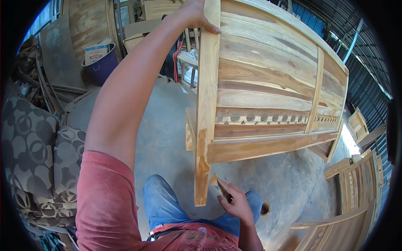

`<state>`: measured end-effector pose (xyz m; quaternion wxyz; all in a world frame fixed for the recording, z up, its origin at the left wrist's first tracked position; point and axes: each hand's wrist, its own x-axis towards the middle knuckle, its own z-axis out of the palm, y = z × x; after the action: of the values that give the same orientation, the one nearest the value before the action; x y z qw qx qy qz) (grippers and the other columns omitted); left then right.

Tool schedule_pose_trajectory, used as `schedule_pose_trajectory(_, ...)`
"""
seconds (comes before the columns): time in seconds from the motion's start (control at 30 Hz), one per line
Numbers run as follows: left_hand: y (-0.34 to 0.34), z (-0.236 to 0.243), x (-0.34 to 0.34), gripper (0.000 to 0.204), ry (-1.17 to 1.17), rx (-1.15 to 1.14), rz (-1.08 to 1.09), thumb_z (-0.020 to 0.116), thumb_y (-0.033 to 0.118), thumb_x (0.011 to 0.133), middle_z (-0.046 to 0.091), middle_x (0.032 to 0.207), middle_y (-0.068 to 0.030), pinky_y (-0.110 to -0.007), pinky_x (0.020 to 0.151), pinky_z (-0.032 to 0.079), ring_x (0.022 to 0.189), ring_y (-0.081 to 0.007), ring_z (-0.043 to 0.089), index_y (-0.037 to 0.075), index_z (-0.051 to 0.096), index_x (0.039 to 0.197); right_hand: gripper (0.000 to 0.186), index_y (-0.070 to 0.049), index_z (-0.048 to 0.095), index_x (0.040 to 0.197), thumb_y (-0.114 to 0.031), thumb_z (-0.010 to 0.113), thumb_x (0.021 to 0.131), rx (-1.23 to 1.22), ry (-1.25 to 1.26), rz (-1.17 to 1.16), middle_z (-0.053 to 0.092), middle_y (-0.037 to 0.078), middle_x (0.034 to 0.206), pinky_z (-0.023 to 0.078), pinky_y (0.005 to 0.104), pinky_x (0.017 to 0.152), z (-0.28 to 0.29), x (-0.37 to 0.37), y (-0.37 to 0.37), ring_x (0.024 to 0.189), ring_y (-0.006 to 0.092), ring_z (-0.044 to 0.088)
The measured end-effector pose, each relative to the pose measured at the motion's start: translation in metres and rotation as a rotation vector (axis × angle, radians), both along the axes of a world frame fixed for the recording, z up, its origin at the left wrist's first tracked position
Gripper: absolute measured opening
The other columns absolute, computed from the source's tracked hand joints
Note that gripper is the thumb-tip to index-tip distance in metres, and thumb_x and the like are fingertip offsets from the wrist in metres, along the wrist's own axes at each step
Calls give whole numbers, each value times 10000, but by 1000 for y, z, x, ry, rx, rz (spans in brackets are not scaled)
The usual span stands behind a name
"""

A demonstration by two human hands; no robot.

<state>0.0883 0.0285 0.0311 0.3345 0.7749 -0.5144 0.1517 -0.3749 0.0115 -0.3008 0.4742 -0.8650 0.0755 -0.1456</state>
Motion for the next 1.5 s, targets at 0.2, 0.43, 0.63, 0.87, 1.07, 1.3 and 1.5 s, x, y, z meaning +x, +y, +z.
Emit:
schedule_pose_trajectory(0.2,0,-16,-7,1085,202,19,40,983,351,594,449,1512,-297,-419,1084,460,1297,-386,532,-20,477,1479,580,-44,608,1412,9,672,838,58,-46,-121,611,57,953,432,261,716,5,5,-9,753,167,514)
schedule_pose_trajectory(0.43,4,-38,1,640,227,-176,68,926,345,707,741,1075,-166,-332,810,555,884,-246,699,-20,716,1189,507,-40,618,1401,3,679,900,-37,-135,-140,612,105,1085,466,276,761,34,41,-34,852,198,573)
schedule_pose_trajectory(0.63,-11,-38,1,497,716,-35,-138,900,361,751,759,882,-107,-291,689,546,715,-198,684,-13,769,1051,491,-138,657,1379,-38,656,898,-645,-326,-144,560,114,1017,457,356,723,105,103,-68,803,258,527)
schedule_pose_trajectory(0.87,-18,-43,35,512,772,7,-119,890,400,753,750,828,-115,-293,665,540,674,-199,671,-38,773,991,439,-195,702,1330,-61,640,917,-1126,-470,-96,499,85,920,426,375,712,181,201,-92,782,232,479)
schedule_pose_trajectory(1.07,33,-19,-40,557,144,-112,99,886,434,741,734,795,-132,-313,630,530,624,-220,651,-73,759,935,390,-182,736,1289,-102,659,915,-1186,-259,-124,495,80,895,446,391,685,193,197,-91,731,241,478)
schedule_pose_trajectory(1.3,36,-22,-51,594,191,-104,146,877,465,738,711,759,-141,-327,583,519,569,-248,629,-92,751,904,370,-100,737,1250,-175,658,896,-923,-165,-178,583,154,840,487,415,652,234,195,-62,649,288,524)
schedule_pose_trajectory(1.5,34,-23,-43,625,177,-89,123,871,494,739,702,750,-151,-326,584,525,568,-258,632,-101,750,888,422,2,746,1193,-293,716,893,-798,168,-192,616,148,773,481,390,643,253,202,-34,659,218,557)
